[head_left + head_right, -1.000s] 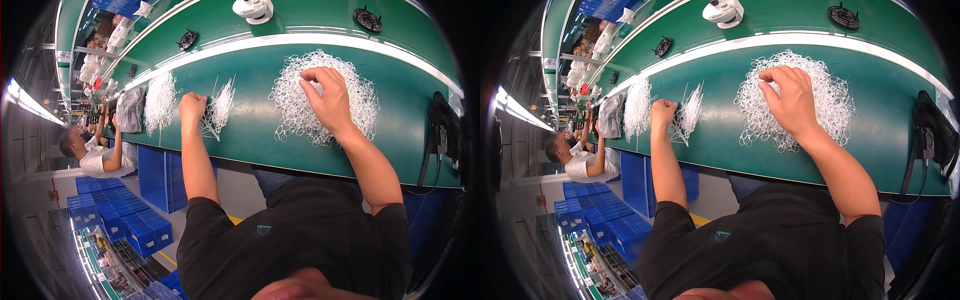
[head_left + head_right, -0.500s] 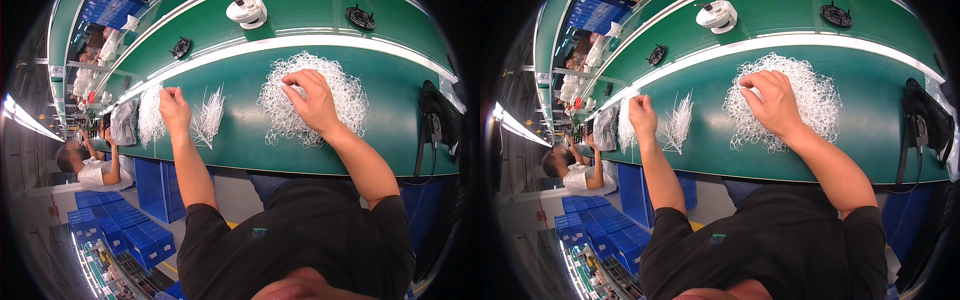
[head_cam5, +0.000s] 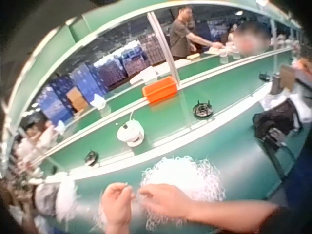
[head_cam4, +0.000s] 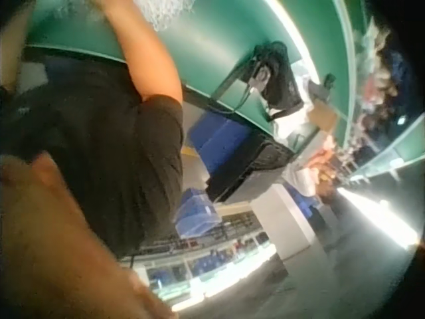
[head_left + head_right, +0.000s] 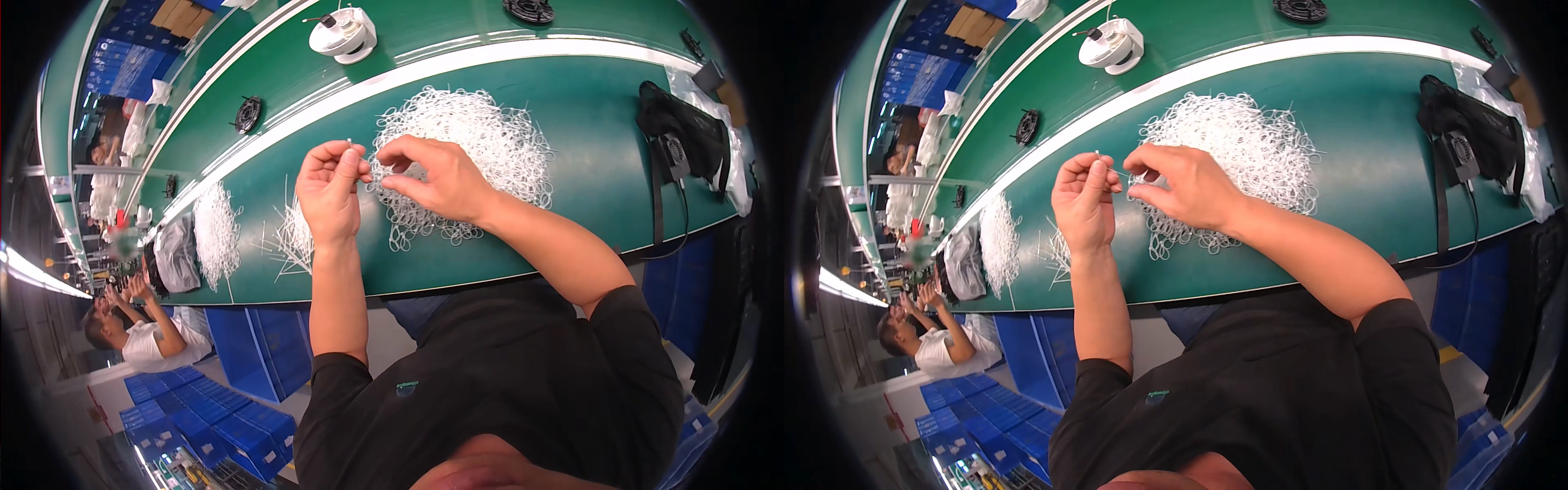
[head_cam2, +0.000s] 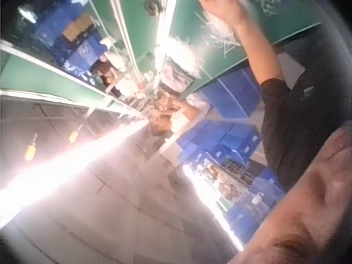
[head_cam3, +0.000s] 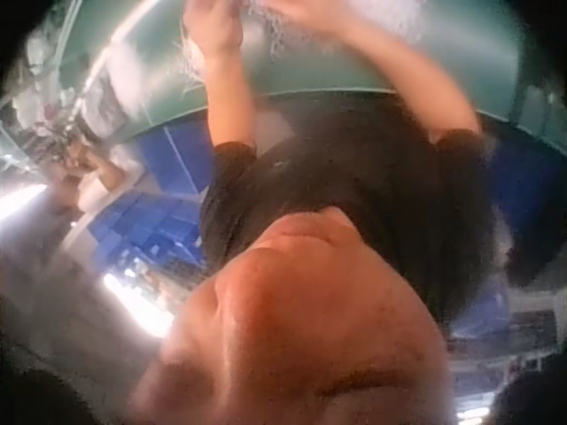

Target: The person assembles small white cables by hand at a green workbench. They pick up a white cable and a white plastic connector, insert the cable into the connector, and place the finished unit on the table. This process is repeated continuously throughout the clip.

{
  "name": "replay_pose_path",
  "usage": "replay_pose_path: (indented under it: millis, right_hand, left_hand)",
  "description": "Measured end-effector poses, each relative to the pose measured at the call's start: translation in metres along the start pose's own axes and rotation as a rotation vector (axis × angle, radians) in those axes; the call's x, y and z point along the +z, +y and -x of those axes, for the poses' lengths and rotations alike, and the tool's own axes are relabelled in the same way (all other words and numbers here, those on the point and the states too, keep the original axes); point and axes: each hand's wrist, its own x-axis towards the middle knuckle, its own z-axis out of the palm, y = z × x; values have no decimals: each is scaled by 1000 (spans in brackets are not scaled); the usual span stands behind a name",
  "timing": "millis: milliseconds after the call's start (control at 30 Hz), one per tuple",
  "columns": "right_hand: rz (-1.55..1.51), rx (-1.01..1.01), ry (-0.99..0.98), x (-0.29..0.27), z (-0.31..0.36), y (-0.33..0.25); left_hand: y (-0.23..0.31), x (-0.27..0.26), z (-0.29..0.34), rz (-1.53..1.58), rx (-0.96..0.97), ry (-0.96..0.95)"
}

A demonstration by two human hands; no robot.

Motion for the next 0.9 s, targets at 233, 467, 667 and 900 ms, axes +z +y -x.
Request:
replay_pose_path:
  millis: [233,467,667,900]
  right_hand:
    - [101,8,122,-2,0,11]
    - [-180,146,286,1,-3,1]
    - [66,40,254,1,-1,7]
    - [80,27,231,2,-1,7]
  left_hand:
    - [-19,13,6,37,-35,-6]
    - [-34,19,18,-22,-83,-37]
    - [-33,24,17,-13,-55,25]
    - [-33,21,14,25,-28,69]
